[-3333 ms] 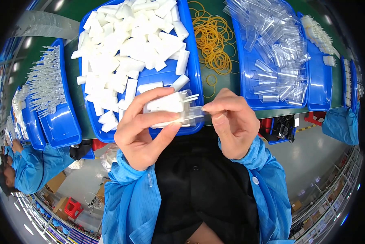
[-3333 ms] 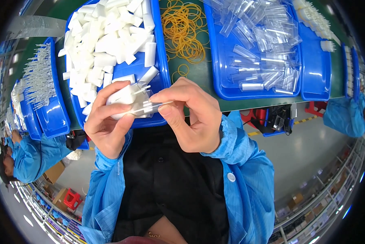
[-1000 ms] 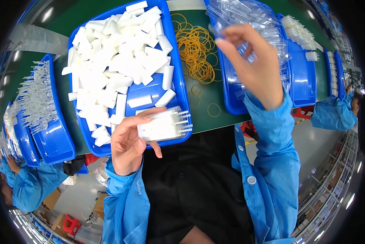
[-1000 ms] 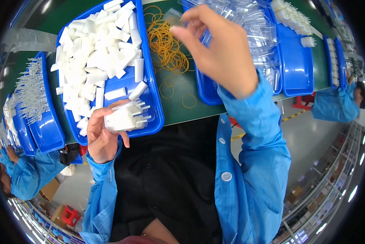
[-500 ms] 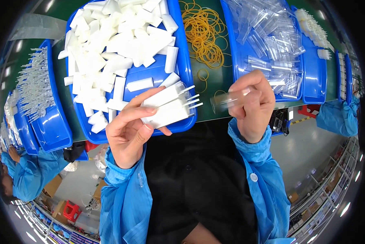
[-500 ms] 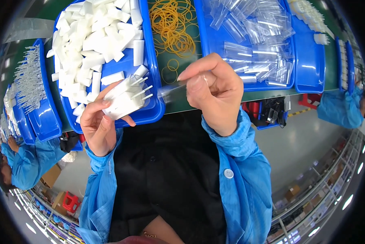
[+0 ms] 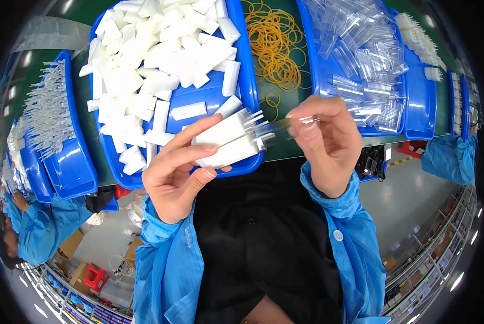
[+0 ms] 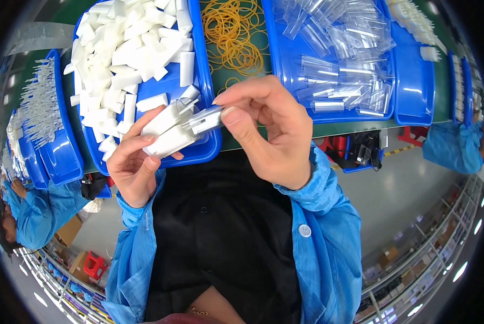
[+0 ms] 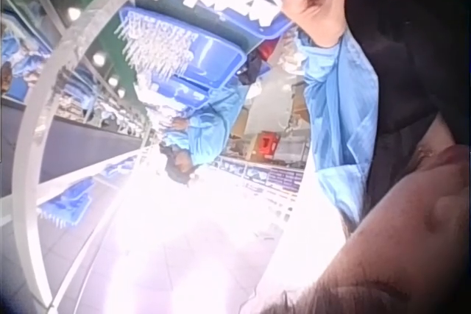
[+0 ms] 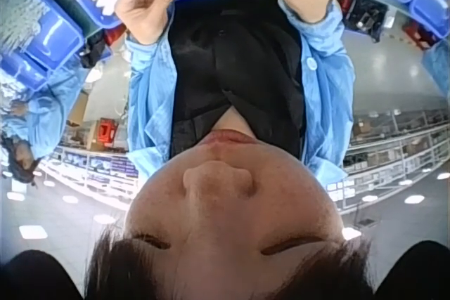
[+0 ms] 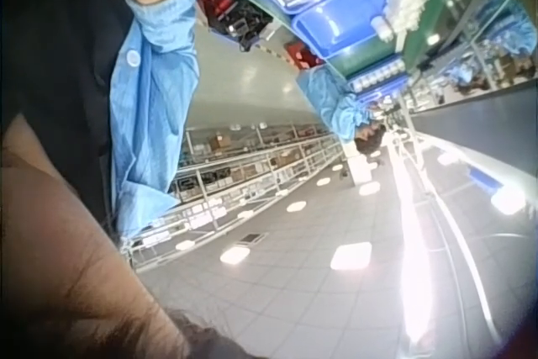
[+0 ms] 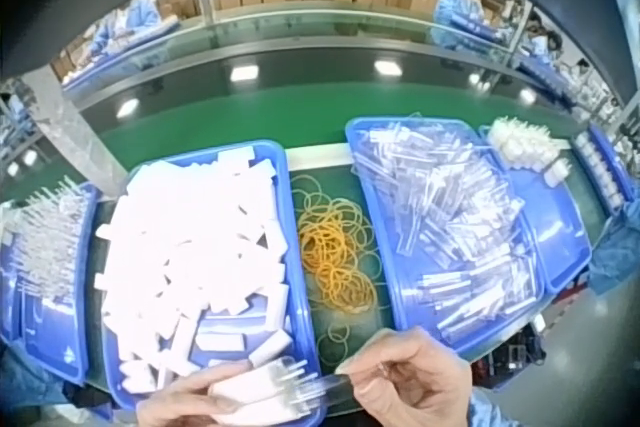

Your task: The person slides white foam sleeves onto the prongs of a plastic base, fits a clear plastic cover over the pieces, and secures the bundle with a rubber band before assembling another unit.

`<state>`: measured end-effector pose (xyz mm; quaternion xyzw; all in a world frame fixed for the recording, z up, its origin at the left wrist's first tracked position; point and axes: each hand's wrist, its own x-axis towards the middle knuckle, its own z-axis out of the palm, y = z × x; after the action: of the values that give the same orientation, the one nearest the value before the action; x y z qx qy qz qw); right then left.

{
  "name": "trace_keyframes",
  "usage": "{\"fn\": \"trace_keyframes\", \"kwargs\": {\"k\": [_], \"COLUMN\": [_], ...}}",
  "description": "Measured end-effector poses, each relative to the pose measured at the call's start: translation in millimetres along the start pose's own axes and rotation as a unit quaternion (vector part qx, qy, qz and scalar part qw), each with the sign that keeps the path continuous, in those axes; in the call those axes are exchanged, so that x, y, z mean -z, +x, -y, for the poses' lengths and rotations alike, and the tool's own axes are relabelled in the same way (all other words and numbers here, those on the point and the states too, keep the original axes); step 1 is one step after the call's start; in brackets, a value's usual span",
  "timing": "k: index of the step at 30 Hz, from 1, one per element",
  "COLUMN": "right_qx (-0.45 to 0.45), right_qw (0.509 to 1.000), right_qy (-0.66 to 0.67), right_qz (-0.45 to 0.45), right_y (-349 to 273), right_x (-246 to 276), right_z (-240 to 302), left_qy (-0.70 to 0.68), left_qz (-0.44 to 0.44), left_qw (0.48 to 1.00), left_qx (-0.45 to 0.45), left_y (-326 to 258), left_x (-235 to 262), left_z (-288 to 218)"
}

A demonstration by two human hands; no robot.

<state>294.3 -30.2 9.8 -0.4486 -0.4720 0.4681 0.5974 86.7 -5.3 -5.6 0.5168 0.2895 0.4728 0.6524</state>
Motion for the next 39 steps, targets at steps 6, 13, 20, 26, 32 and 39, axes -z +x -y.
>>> {"fn": "trace_keyframes", "kwargs": {"k": [6, 13, 20, 26, 32, 39], "right_qx": [0.039, 0.051, 0.118, 0.077, -0.024, 0.009], "right_qw": [0.994, 0.997, 0.993, 0.997, 0.993, 0.996], "right_qy": [-0.099, -0.053, 0.004, 0.014, 0.114, 0.082], "right_qz": [0.037, 0.0, -0.02, -0.016, 0.031, 0.031], "right_y": [-0.4, -6.2, -16.9, -16.9, -13.0, -10.6], "right_x": [-1.7, -16.7, -21.5, -22.3, -17.3, -19.6], "right_z": [0.4, -10.5, -18.9, -13.1, -9.8, -12.5], "left_qy": [0.006, 0.051, 0.104, 0.135, 0.172, 0.232], "left_qz": [-0.027, -0.039, -0.026, -0.019, 0.003, -0.023], "left_qw": [1.0, 0.998, 0.994, 0.99, 0.982, 0.968], "left_qx": [-0.001, -0.004, 0.007, -0.039, -0.073, -0.093], "left_y": [-0.4, 3.7, 8.2, 12.5, 14.6, 13.2], "left_x": [1.4, -8.5, -12.8, -10.7, -9.8, -13.6], "left_z": [1.8, -2.2, -6.6, -3.1, -6.6, -9.4]}}
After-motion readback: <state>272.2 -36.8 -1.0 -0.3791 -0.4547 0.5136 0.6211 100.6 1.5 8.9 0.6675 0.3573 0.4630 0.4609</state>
